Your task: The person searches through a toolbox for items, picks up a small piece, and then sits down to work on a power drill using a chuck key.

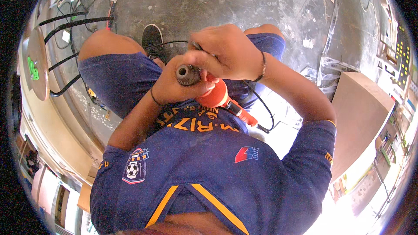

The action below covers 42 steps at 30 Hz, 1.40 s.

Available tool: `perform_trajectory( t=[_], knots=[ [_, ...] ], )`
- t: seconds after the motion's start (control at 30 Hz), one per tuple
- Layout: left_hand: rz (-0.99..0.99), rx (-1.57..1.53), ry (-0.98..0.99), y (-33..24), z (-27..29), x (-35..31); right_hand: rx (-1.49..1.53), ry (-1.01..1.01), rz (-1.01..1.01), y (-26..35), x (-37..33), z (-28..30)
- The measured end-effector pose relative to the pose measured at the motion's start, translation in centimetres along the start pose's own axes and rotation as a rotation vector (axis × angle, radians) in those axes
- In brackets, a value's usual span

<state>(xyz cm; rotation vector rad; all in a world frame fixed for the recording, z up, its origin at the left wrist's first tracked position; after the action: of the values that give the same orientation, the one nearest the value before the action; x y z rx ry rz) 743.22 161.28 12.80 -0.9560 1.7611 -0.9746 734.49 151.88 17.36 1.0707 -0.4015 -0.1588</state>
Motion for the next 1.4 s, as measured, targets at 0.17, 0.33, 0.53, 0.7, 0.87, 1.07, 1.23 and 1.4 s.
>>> perform_trajectory(
  t=[0.17, 0.33, 0.53, 0.7, 0.87, 1.07, 1.23, 1.4],
  knots=[
    [-0.075, 0.029, -0.007, 0.7, 0.8, -0.2, 0.024, -0.016, 0.072, 0.2, 1.0, -1.5],
    [-0.019, -0.095, -0.139, 1.3, 1.0, -0.5, 0.142, 0.040, -0.170, -0.1, 1.9, -1.8],
    [-0.065, 0.006, -0.041, 1.3, 1.2, -0.1, -0.313, -0.095, 0.611, 0.7, 1.5, -1.9],
    [-0.170, -0.042, -0.148, 1.4, 1.2, 0.4, -0.578, 0.072, 0.778, 1.8, 2.7, -1.4],
    [-0.138, 0.041, -0.296, 1.0, 1.5, 0.3, -0.581, 0.013, 0.236, 1.6, 2.1, -0.3],
    [0.123, -0.038, -0.339, 2.3, 2.2, -0.1, -0.267, -0.292, -0.404, -1.0, -4.4, 3.1],
    [0.002, -0.248, -0.171, 0.2, 1.3, -0.2, 0.251, -0.314, -0.708, -0.3, -6.2, 2.6],
    [0.060, -0.071, -0.321, 0.5, 0.9, -0.4, 0.546, -0.285, -0.802, 1.7, -5.7, 1.2]
  ],
)
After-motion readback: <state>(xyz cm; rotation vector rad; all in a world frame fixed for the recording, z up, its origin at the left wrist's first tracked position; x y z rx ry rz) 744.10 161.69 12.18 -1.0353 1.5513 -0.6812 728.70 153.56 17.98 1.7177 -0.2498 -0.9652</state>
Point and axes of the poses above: each hand's wrist, its own x-axis towards the middle knuckle, its own z-axis out of the back of the hand, y = z × x, the point moved 5 cm from there along x, towards the middle knuckle, and after that the axes turned 5 degrees about z, right-handed, at the moved point
